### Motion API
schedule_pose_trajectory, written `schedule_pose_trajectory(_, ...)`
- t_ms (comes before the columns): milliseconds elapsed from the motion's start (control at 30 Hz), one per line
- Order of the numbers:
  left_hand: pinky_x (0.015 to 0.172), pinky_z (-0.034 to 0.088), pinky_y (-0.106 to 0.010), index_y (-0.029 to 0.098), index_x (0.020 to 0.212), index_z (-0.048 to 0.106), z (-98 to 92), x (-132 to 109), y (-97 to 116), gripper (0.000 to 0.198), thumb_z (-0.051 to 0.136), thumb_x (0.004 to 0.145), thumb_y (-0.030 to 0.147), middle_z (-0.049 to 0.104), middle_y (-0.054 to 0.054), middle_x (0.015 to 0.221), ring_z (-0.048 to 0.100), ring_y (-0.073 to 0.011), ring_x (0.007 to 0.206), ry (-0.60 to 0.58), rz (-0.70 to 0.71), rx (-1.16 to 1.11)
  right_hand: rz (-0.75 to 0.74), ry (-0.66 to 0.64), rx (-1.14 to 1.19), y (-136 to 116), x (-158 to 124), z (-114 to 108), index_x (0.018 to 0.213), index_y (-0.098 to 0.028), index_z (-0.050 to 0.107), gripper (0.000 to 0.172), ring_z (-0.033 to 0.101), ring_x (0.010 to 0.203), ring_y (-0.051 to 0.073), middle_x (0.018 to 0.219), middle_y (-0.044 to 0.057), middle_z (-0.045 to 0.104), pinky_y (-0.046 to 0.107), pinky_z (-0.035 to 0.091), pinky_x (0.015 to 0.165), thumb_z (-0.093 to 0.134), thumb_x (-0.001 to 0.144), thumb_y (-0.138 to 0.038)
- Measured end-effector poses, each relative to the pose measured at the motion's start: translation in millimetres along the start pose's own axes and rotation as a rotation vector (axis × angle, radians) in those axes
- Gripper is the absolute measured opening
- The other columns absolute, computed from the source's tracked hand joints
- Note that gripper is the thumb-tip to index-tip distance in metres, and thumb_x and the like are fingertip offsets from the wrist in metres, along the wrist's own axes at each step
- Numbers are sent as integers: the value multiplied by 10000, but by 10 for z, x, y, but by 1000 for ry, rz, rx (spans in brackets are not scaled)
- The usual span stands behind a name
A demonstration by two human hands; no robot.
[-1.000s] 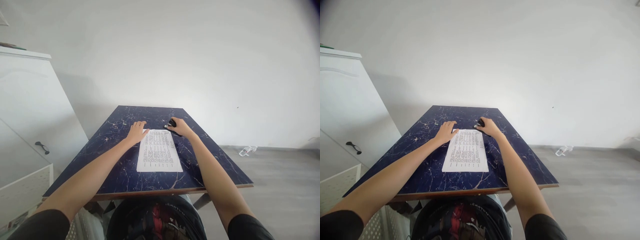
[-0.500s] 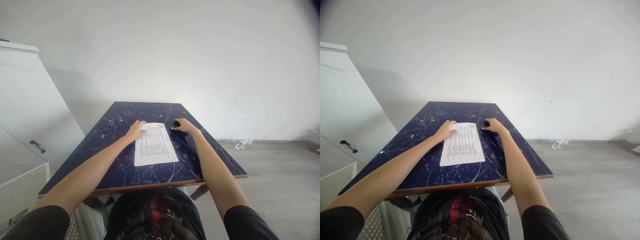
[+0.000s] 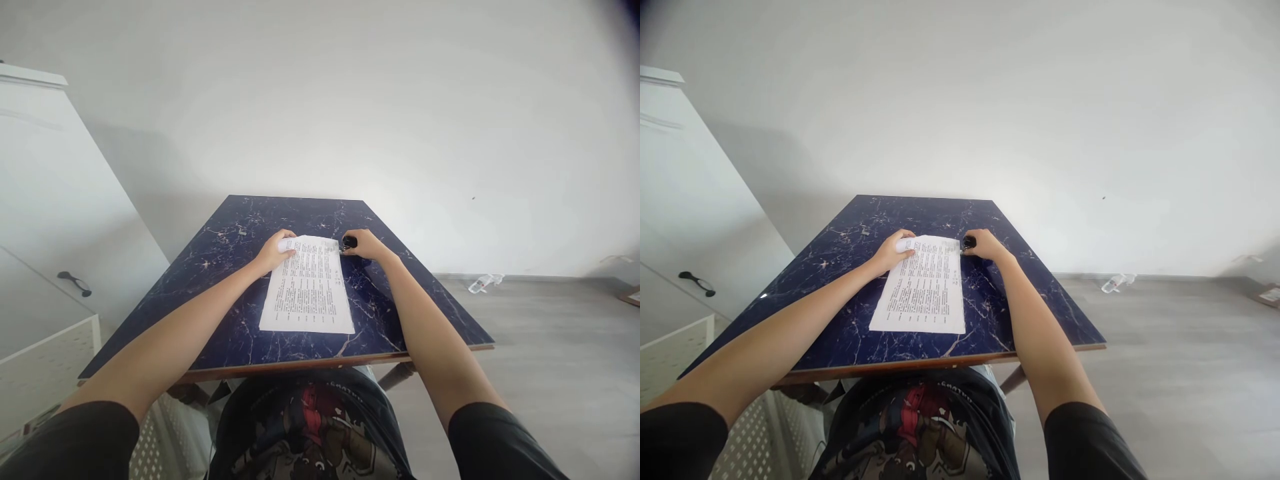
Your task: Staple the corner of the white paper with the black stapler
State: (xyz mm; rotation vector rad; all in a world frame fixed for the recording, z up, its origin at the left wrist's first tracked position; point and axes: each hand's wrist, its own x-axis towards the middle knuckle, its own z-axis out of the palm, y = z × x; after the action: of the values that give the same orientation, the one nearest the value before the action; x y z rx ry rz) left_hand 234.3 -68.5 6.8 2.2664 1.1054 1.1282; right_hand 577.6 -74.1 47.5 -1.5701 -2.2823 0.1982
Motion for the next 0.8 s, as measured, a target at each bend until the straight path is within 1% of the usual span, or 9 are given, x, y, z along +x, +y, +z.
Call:
schedule_pose_trajectory(67, 1046, 458, -371, 213, 1203, 613, 20, 4, -11, 402, 727, 821, 168, 673, -48, 1264, 629, -227, 1157, -12, -15, -21, -28, -13, 37, 6, -19, -42, 1130, -223, 759, 403, 697, 1062, 295, 1130, 73, 771, 395, 517, 962, 831, 744, -314)
schedule_pose_trajectory(133, 1042, 464, -386, 225, 1187, 627, 33, 6, -12, 396, 738, 810, 178, 678, -47, 1258, 633, -239, 1155, -17, -35, -33, -51, -31, 80, 30, -47, -94, 1167, -235, 758, 424, 695, 1083, 309, 1170, 80, 763, 426, 525, 976, 806, 778, -397)
schedule_pose_trajectory(267, 1066, 459, -433, 239, 1105, 690, 67, -4, 3, 293, 748, 819, 214, 691, -52, 1200, 637, -266, 1143, -11, -95, 7, -12, -61, 148, 64, -88, -153, 1245, -225, 743, 469, 674, 1156, 332, 1302, 117, 719, 478, 524, 1012, 680, 891, -526)
schedule_pose_trajectory(333, 1086, 450, -443, 232, 1033, 725, 92, -12, 15, 229, 760, 809, 201, 692, -61, 1164, 639, -273, 1144, 8, -135, 28, 3, -55, 162, 46, -82, -135, 1235, -222, 754, 460, 677, 1154, 329, 1304, 117, 720, 482, 527, 1015, 636, 918, -534)
schedule_pose_trajectory(433, 1114, 434, -445, 220, 976, 750, 123, -20, 36, 185, 765, 798, 170, 695, -70, 1138, 640, -274, 1148, 26, -163, 28, -1, -35, 177, -12, -51, -82, 1234, -221, 762, 459, 670, 1176, 325, 1310, 110, 720, 480, 516, 1043, 642, 914, -528)
schedule_pose_trajectory(533, 1125, 424, -451, 217, 981, 760, 133, -22, 60, 191, 774, 795, 172, 706, -72, 1135, 639, -277, 1155, 40, -180, 18, -9, -46, 192, -64, -26, -56, 1252, -215, 759, 471, 664, 1185, 328, 1327, 113, 713, 488, 509, 1050, 664, 905, -518)
schedule_pose_trajectory(700, 1128, 417, -457, 219, 972, 766, 125, -29, 88, 180, 770, 799, 171, 732, -67, 1137, 643, -276, 1158, 64, -184, -16, -17, -45, 196, -92, -28, -65, 1220, -210, 777, 461, 691, 1106, 324, 1247, 112, 746, 496, 531, 998, 662, 904, -525)
schedule_pose_trajectory(800, 1121, 421, -459, 220, 969, 764, 125, -35, 95, 175, 768, 799, 177, 740, -67, 1144, 644, -278, 1162, 67, -181, -23, -20, -32, 207, -107, -26, -47, 1231, -205, 776, 476, 685, 1145, 330, 1276, 116, 736, 495, 524, 1027, 667, 899, -529)
